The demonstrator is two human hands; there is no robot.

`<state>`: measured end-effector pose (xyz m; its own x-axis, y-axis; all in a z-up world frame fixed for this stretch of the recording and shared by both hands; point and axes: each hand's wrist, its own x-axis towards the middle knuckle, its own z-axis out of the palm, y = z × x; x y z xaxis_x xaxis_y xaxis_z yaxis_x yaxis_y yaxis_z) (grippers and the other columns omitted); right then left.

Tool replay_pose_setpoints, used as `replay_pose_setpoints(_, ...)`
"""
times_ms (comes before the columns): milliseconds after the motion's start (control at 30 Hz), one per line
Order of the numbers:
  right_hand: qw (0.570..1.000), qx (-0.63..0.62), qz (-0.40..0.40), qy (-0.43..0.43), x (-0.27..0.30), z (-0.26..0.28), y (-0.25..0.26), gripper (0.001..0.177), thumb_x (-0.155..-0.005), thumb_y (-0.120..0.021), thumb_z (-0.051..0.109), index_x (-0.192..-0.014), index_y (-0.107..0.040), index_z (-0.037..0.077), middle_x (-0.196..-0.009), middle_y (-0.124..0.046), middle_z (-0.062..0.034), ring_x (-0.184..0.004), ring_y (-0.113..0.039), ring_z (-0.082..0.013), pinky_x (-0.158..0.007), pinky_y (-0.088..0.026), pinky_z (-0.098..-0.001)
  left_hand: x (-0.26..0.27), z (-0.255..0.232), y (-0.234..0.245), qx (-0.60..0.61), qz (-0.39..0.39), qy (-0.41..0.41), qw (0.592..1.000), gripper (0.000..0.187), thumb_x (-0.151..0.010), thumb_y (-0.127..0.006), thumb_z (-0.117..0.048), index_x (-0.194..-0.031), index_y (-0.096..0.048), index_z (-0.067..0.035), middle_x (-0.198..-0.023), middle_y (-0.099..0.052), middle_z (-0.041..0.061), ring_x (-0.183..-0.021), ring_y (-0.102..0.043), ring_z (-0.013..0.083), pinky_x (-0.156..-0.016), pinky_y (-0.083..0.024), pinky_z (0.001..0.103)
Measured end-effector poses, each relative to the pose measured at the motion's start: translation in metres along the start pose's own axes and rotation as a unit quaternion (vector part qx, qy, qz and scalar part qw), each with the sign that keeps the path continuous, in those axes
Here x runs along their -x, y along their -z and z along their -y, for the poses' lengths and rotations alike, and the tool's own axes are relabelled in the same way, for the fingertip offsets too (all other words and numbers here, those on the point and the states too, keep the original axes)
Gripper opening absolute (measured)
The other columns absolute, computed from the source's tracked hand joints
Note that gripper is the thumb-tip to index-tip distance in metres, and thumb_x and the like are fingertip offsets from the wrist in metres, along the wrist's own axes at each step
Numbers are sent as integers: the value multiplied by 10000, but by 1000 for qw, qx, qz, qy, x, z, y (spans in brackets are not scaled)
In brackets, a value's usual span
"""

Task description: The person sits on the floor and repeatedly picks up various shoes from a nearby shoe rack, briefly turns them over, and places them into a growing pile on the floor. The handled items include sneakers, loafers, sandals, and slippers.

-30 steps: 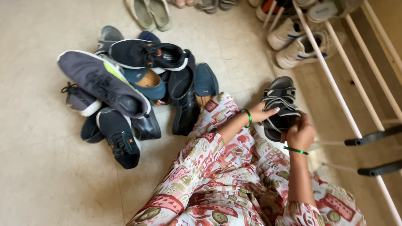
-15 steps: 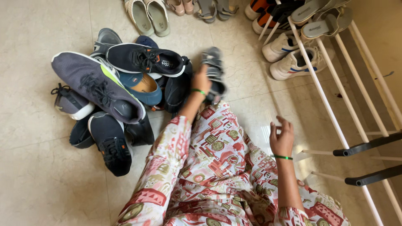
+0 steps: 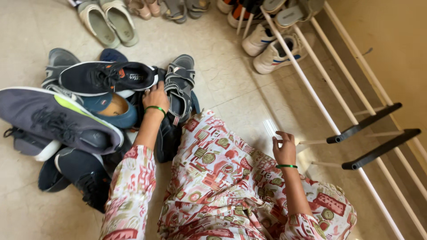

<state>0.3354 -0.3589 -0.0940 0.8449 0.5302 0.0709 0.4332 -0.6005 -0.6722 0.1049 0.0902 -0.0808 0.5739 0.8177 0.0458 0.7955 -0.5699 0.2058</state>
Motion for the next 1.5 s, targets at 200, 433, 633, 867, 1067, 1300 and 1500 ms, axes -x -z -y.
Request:
replay_pose_setpoints(200,1000,0,16,13,-23,8,-22,286,-922,-706,149,-1186,-684,43,-1225,-621,-219,-899,-731,-326,-786,-577,-429,22,-73,28,-38,-2,-41,998,728,-786,-762,-375,-1386,-475,-79,-1247,-572,277,-1106,-574,487,-904,-456,587)
replay_pose_setpoints(433,999,30,37,10,-68,41,-35,352,-909,-691,143,-1248,-627,70,-1248,-626,-183,-986,-692,-365,-846,-560,-464,33,-216,-49,455,8,-192,869,278,-918,-680,-156,-1177,-654,-61,-1069,-726,167,-965,-705,316,-849,-569,391)
replay_pose_setpoints(633,996,63,1,67,-134,50,-48,585,-847,-725,137,-1385,-516,45,-1360,-572,-185,-1194,-586,-400,-979,-522,-464,45,-273,-93,492,146,-148,845,122,-958,-658,-166,-998,-699,-58,-841,-753,105,-750,-726,207,-702,-565,325)
replay_pose_setpoints(867,992,83,-26,88,-245,49,-73,1029,-723,-844,169,-1537,-245,-24,-1550,-350,-293,-1331,-427,-480,-1091,-419,-480,34,-273,-81,476,120,-115,864,107,-955,-629,-145,-959,-690,-56,-782,-736,104,-674,-704,219,-644,-543,336)
replay_pose_setpoints(1067,995,65,34,65,-315,41,-88,1012,-746,-852,220,-1518,-261,-60,-1433,-490,-311,-1314,-484,-471,-1104,-425,-463,32,-278,-86,504,121,-104,849,97,-925,-622,-112,-940,-704,-61,-782,-743,100,-691,-717,212,-655,-549,332)
replay_pose_setpoints(1300,989,132,36,62,-279,24,-85,434,-925,-726,370,-1185,-665,27,-1230,-622,-255,-1042,-656,-426,-896,-542,-502,27,-279,-93,516,50,-88,851,105,-940,-630,-107,-1025,-678,-67,-869,-748,104,-770,-727,233,-685,-564,352)
replay_pose_setpoints(1500,982,145,107,62,-145,47,-55,347,-832,-764,333,-1097,-725,112,-1127,-642,-162,-903,-679,-392,-766,-559,-498,27,-274,-97,470,10,-70,880,291,-897,-669,-103,-1181,-609,-91,-838,-693,121,-760,-676,291,-712,-546,400)
